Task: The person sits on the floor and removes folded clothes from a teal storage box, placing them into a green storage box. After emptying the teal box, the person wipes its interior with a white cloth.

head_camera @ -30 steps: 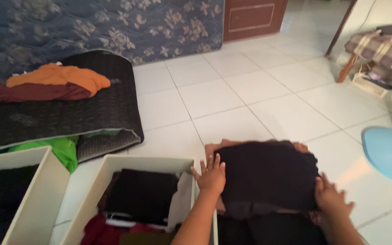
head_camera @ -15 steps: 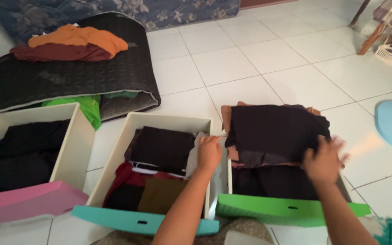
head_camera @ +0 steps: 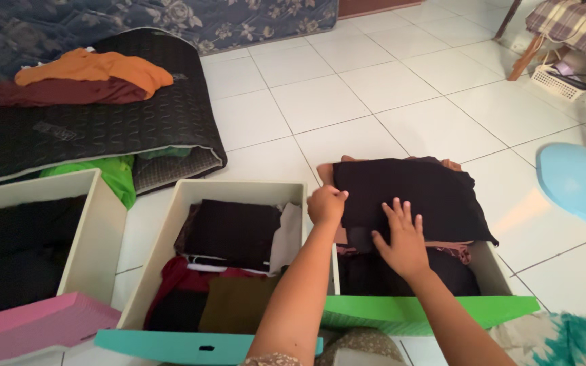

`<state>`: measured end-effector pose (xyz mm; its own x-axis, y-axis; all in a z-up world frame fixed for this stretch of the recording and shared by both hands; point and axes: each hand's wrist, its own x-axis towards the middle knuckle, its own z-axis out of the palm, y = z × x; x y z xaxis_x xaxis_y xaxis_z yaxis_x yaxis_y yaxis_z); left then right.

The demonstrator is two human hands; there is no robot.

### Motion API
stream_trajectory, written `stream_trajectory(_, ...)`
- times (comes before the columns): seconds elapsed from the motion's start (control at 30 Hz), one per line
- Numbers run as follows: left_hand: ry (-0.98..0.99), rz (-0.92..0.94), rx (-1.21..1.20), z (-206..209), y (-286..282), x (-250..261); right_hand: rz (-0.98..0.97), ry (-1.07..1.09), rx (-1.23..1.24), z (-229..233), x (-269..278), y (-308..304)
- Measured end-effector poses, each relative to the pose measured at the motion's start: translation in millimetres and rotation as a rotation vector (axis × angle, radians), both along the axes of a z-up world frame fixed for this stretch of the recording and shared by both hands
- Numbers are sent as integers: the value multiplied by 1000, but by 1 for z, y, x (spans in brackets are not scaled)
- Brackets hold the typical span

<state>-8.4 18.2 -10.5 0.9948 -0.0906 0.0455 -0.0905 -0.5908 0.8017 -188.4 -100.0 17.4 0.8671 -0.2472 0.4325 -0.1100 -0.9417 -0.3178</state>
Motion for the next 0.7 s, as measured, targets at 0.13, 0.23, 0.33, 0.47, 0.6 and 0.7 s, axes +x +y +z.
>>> stream_trajectory(0.13, 59, -104, -38, 2, -6, 28, 18, 47, 13, 13, 13, 10)
stream_trajectory(0.23, 352, -105, -425, -1, -18, 49, 50, 49, 50, 15, 25, 15)
stream_trajectory(0.33, 507, -111, -730, 0, -29, 55, 19, -1, 90, 9, 40, 12)
stream_trajectory(0.47, 669, -71, -990, 8, -28, 45, 9, -12, 53, 1, 46, 3)
stream_trajectory(0.6, 707, -177, -863, 21, -35, 34, -4, -76, 83, 6, 41, 6)
stream_trajectory(0.7, 616, -245, -723, 36, -57, 32, -105, -185, 111, 15, 37, -2)
